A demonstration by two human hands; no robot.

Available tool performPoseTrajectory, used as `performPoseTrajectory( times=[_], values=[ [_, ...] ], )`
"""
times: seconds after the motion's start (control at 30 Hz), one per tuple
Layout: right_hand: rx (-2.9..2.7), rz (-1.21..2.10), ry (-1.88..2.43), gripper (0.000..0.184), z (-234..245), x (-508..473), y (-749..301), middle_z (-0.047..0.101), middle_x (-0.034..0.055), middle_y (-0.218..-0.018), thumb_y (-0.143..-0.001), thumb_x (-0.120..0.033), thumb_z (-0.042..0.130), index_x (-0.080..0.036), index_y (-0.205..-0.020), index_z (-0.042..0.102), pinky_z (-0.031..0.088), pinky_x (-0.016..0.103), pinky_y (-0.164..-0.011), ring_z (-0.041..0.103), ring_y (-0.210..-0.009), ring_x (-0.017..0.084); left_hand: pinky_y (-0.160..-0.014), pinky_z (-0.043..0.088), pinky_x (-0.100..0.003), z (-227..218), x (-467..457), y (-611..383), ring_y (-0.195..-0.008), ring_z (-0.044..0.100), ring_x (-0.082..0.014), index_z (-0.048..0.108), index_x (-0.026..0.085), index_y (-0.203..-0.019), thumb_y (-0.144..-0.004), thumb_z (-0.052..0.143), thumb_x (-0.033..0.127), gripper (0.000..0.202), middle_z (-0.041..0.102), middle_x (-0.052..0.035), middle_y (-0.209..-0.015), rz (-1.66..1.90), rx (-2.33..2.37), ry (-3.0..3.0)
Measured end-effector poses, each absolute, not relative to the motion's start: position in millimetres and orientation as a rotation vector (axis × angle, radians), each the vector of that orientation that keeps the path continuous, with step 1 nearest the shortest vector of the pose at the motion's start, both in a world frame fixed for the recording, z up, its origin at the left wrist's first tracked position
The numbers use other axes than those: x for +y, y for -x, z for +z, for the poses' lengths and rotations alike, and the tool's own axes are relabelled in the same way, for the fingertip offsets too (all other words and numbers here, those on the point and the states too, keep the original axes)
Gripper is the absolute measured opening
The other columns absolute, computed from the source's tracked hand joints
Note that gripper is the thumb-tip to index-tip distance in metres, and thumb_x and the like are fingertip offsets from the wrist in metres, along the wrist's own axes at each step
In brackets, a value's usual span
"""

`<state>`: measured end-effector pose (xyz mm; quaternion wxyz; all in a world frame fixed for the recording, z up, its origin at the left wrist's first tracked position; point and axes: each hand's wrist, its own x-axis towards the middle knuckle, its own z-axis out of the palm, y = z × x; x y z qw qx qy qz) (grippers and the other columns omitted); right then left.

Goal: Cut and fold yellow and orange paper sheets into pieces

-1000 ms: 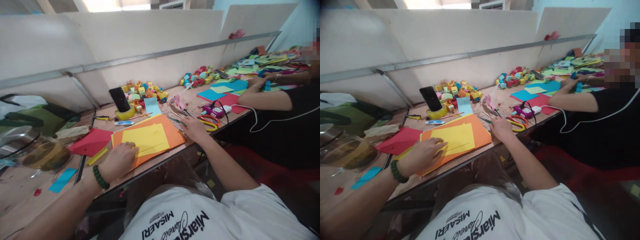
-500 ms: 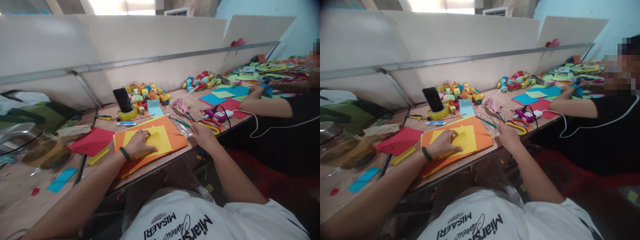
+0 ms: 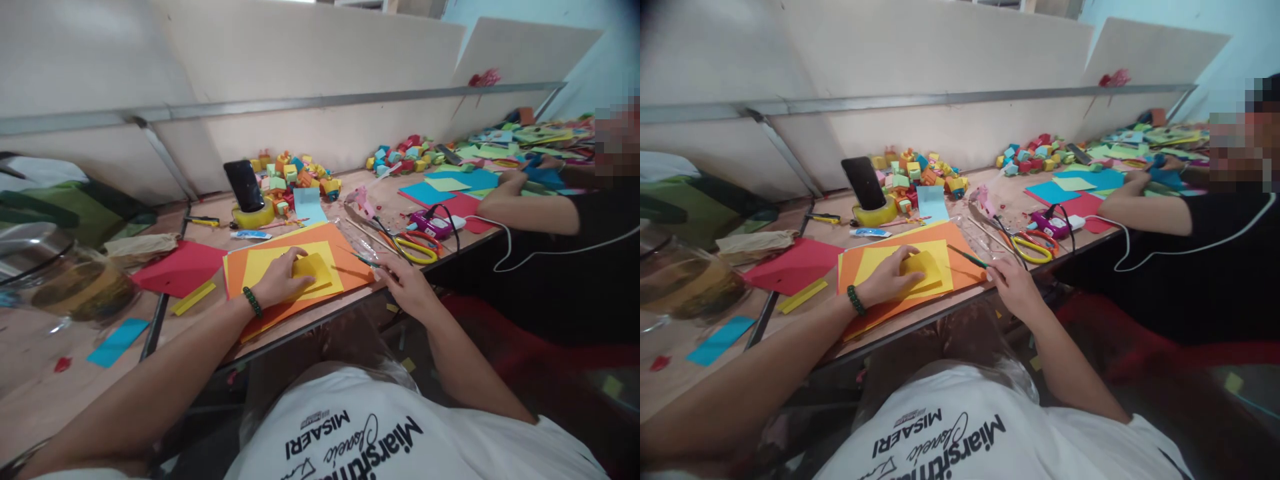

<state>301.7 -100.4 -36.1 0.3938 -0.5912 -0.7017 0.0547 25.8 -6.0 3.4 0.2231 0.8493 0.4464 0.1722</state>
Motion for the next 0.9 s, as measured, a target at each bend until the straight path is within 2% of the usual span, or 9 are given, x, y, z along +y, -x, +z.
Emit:
performPoseTrajectory(
  times=[0.07, 0.17, 0.3, 0.47, 0.53, 0.6, 0.73, 0.9],
  values=[
    [-1.781, 0.131, 1.499, 0.026, -36, -102, -300, 0.068, 0.0104, -0.101, -0.093, -0.031, 0.045, -0.021, -0.099, 0.068, 0.051, 0.042, -0.087, 0.063, -0.101, 0.025, -0.077, 0.048, -0.037, 4, -6, -26, -0.082, 0.06, -0.0237, 0.05, 0.018, -0.115, -0.077, 0.054, 0.048, 0.049, 0.065, -0.0074, -0.097, 0.519, 1.213, -2.358],
    [-1.794, 0.173, 1.446, 0.026, -32, -106, -293, 0.07, 0.0084, -0.098, -0.092, -0.028, 0.045, -0.023, -0.104, 0.067, 0.053, 0.04, -0.082, 0.065, -0.092, 0.024, -0.082, 0.048, -0.038, 3, -7, -25, -0.089, 0.061, -0.0244, 0.051, 0.018, -0.116, -0.08, 0.052, 0.047, 0.046, 0.066, -0.008, -0.102, 0.56, 1.192, -2.372],
    [-1.831, 0.296, 1.447, 0.023, -24, -112, -282, 0.072, 0.0074, -0.096, -0.09, -0.032, 0.053, -0.022, -0.105, 0.066, 0.054, 0.036, -0.075, 0.067, -0.081, 0.021, -0.089, 0.047, -0.041, 2, -7, -25, -0.103, 0.06, -0.0275, 0.047, 0.017, -0.128, -0.081, 0.053, 0.047, 0.056, 0.065, -0.0107, -0.111, 0.541, 1.173, -2.386],
    [-1.988, 0.398, 1.399, 0.019, -24, -115, -282, 0.072, 0.0073, -0.099, -0.089, -0.028, 0.055, -0.02, -0.101, 0.068, 0.052, 0.036, -0.082, 0.067, -0.091, 0.021, -0.098, 0.043, -0.046, 0, -5, -25, -0.112, 0.056, -0.0291, 0.037, 0.011, -0.143, -0.085, 0.052, 0.042, 0.068, 0.057, -0.0177, -0.126, 0.478, 1.072, -2.554],
    [-2.012, 0.398, 1.413, 0.021, -26, -116, -284, 0.072, 0.0075, -0.1, -0.09, -0.028, 0.054, -0.021, -0.103, 0.069, 0.052, 0.035, -0.083, 0.067, -0.092, 0.021, -0.102, 0.039, -0.047, 0, -5, -24, -0.122, 0.051, -0.0296, 0.037, 0.013, -0.146, -0.09, 0.046, 0.041, 0.063, 0.052, -0.0196, -0.133, 0.437, 1.01, -2.635],
    [-2.015, 0.373, 1.443, 0.022, -27, -117, -287, 0.071, 0.0073, -0.098, -0.09, -0.03, 0.056, -0.022, -0.104, 0.07, 0.053, 0.034, -0.08, 0.067, -0.089, 0.021, -0.108, 0.032, -0.051, 1, -6, -24, -0.133, 0.041, -0.0301, 0.037, 0.019, -0.147, -0.095, 0.037, 0.041, 0.056, 0.042, -0.0188, -0.145, 0.352, 0.961, -2.688],
    [-1.999, 0.356, 1.456, 0.023, -27, -118, -291, 0.071, 0.0066, -0.094, -0.09, -0.033, 0.057, -0.023, -0.104, 0.072, 0.052, 0.032, -0.076, 0.067, -0.086, 0.02, -0.112, 0.016, -0.064, 3, -10, -25, -0.147, 0.019, -0.0297, 0.03, 0.032, -0.15, -0.1, 0.023, 0.043, 0.052, 0.023, -0.0107, -0.16, 0.04, 0.922, -2.698],
    [-1.993, 0.38, 1.385, 0.024, -31, -114, -291, 0.07, 0.0065, -0.093, -0.09, -0.037, 0.058, -0.024, -0.101, 0.074, 0.052, 0.03, -0.074, 0.066, -0.082, 0.019, -0.114, 0.01, -0.062, 6, -14, -27, -0.149, 0.008, -0.0279, 0.023, 0.031, -0.152, -0.1, 0.018, 0.042, 0.053, 0.01, -0.0083, -0.163, -0.18, 0.927, -2.729]
  ],
)
